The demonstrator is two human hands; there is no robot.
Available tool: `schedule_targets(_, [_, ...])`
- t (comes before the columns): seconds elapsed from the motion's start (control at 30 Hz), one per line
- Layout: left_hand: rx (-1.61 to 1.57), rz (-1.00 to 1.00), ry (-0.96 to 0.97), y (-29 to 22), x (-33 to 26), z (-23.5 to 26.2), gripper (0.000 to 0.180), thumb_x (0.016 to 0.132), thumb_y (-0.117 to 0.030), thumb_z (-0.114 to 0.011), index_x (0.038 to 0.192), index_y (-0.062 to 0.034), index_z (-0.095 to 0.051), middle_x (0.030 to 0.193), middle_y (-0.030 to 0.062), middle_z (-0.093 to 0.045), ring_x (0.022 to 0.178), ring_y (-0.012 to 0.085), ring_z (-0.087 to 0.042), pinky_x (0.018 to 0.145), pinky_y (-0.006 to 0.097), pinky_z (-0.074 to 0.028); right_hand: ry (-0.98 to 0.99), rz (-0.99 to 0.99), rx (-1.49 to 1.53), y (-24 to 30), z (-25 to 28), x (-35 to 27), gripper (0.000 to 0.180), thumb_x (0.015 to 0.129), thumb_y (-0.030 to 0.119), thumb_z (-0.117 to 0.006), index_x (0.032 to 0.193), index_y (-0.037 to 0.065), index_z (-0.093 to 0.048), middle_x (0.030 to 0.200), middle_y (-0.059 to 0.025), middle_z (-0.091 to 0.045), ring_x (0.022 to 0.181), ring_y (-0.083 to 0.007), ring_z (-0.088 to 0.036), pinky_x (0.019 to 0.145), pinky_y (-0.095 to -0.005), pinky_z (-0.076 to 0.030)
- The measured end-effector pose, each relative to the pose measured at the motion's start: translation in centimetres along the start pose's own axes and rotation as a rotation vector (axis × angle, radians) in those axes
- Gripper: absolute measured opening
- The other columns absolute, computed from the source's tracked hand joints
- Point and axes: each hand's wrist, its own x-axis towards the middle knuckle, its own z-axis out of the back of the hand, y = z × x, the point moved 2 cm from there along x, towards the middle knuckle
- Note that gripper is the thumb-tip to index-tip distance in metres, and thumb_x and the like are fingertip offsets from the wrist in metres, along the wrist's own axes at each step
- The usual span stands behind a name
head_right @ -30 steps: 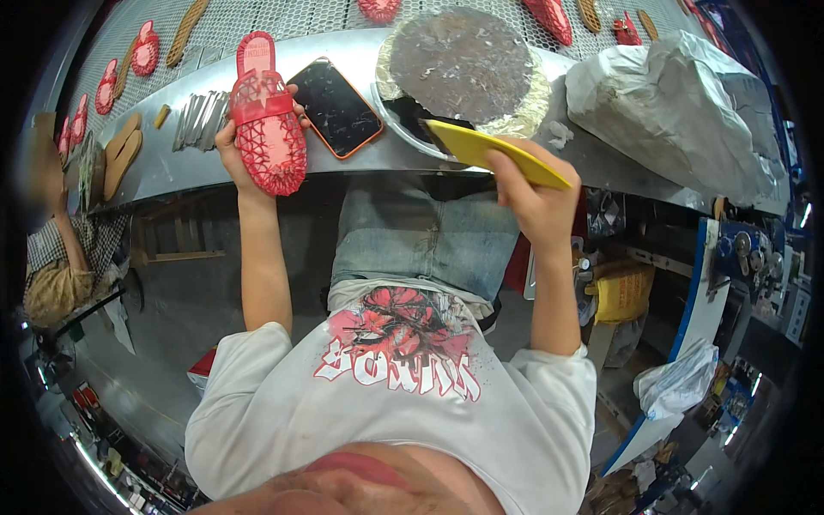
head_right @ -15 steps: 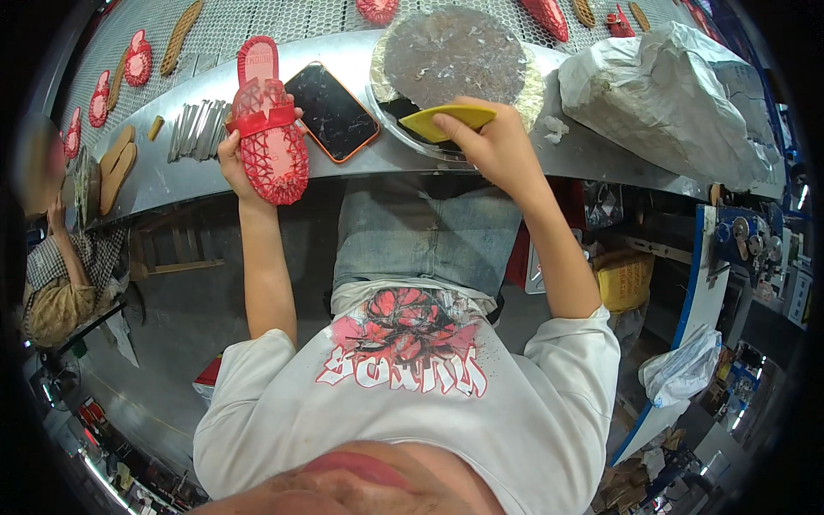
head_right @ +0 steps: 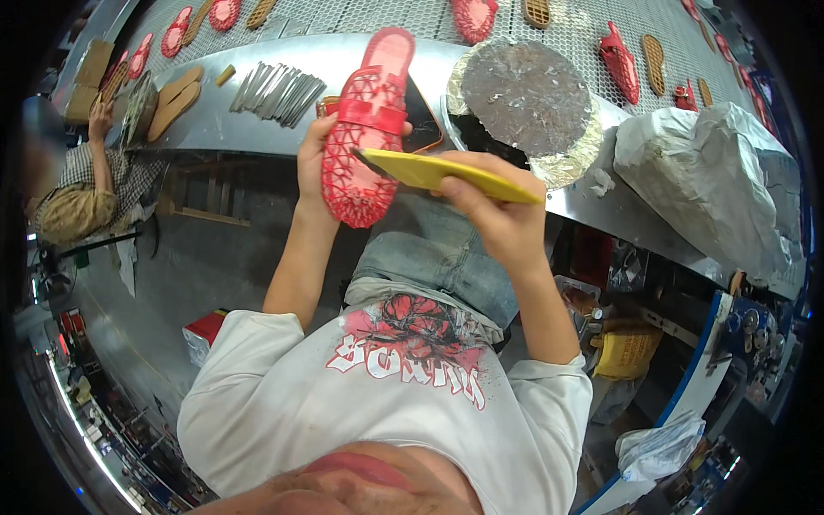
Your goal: Applying adhesive or finish to the soles and edges of pink sandal-style footwear using a yellow applicator tool.
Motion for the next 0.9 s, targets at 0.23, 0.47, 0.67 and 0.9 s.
schedule_targets(0.23, [0.034, 0.001, -0.258, 1.2, -0.7, -1.9, 0.055, 0.097, -0.038, -0.045, 0.130, 0.0047, -0.051, 0.113, 0.0253, -0.066, 0.091, 0.0303, -0.071, 0.081, 0.040, -0.059, 0.384, 0.616, -0.452, 2.2, -1.4, 1.2, 0.025, 0.079, 0.003, -0.071, 0.102, -0.005, -0.070, 0.100, -0.0173, -0.072, 0.094, -0.0333, -0.070, 0.084, -0.0377, -0.055])
schedule_targets(0.47, [0.130, -0.033, -0.331, 1.1, -0.5, -2.1, 0.051, 0.095, -0.039, -0.049, 0.120, 0.0046, -0.058, 0.102, 0.0227, -0.070, 0.082, 0.0276, -0.072, 0.074, 0.038, -0.060, 0.388, 0.606, -0.490, 2.6, -1.6, 0.7, 0.027, 0.075, 0.002, -0.075, 0.101, -0.004, -0.071, 0.098, -0.0150, -0.072, 0.091, -0.0313, -0.071, 0.081, -0.0365, -0.056])
schedule_targets(0.67, [0.127, -0.042, -0.468, 1.9, -0.5, 0.0, 0.049, 0.096, -0.037, -0.049, 0.118, 0.0047, -0.059, 0.099, 0.0210, -0.071, 0.077, 0.0265, -0.072, 0.068, 0.037, -0.061, 0.359, 0.513, -0.361, 2.8, -1.3, -0.4, 0.027, 0.073, 0.001, -0.076, 0.099, -0.005, -0.071, 0.093, -0.0148, -0.073, 0.087, -0.0320, -0.071, 0.077, -0.0370, -0.057])
schedule_targets(0.9, [0.192, -0.182, -0.562, 2.0, -0.7, -0.1, 0.042, 0.096, -0.034, -0.050, 0.115, 0.0019, -0.061, 0.098, 0.0180, -0.071, 0.080, 0.0259, -0.072, 0.072, 0.038, -0.061, 0.310, 0.170, -0.294, 0.8, 0.7, 0.5, 0.015, 0.086, -0.001, -0.069, 0.100, -0.007, -0.070, 0.090, -0.0137, -0.072, 0.079, -0.0148, -0.068, 0.071, -0.0241, -0.052])
